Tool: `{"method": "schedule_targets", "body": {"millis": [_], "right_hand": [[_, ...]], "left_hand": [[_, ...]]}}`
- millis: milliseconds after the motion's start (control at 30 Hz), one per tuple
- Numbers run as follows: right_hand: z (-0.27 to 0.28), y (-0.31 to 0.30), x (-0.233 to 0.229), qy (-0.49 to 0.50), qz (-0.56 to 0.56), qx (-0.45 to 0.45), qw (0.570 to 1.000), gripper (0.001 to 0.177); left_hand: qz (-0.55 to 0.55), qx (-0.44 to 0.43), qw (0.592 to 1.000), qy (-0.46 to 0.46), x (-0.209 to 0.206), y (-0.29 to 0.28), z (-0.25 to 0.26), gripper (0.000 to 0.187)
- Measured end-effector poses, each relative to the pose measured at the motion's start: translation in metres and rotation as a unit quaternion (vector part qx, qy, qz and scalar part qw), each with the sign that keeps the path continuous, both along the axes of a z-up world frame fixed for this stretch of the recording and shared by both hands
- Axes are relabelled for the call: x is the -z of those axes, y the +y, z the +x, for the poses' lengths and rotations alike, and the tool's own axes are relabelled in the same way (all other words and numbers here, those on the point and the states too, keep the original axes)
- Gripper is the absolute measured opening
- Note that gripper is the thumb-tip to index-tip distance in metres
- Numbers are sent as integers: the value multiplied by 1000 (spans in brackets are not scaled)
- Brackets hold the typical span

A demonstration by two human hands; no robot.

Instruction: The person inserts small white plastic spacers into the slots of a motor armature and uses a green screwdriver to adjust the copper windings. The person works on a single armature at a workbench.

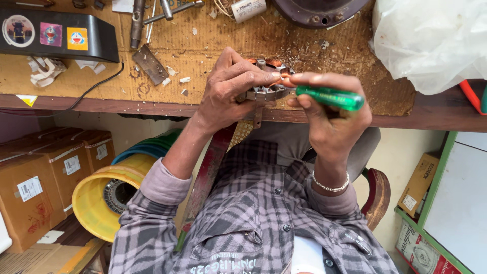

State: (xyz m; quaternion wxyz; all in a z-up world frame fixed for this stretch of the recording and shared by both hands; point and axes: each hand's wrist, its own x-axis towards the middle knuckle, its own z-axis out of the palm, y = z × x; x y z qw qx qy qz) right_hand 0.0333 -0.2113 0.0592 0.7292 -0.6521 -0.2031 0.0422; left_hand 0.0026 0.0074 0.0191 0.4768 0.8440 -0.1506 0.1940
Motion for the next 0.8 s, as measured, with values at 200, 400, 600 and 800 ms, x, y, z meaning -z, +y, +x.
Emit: {"method": "schedule_targets", "body": {"millis": [200, 400, 600, 800], "right_hand": [[-1, 1, 10, 33, 66, 37, 997, 24], [6, -6, 7, 20, 37, -2, 999, 23], [17, -40, 0, -44, 31, 35, 998, 21], [22, -70, -29, -108, -264, 109, 952, 29]], "left_hand": [[18, -7, 1000, 8, 0, -1, -1, 45], [41, 2, 999, 8, 1, 4, 3, 48], [97, 92, 991, -15, -12, 23, 20, 53], [165, 94, 982, -12, -33, 46, 22, 32]]}}
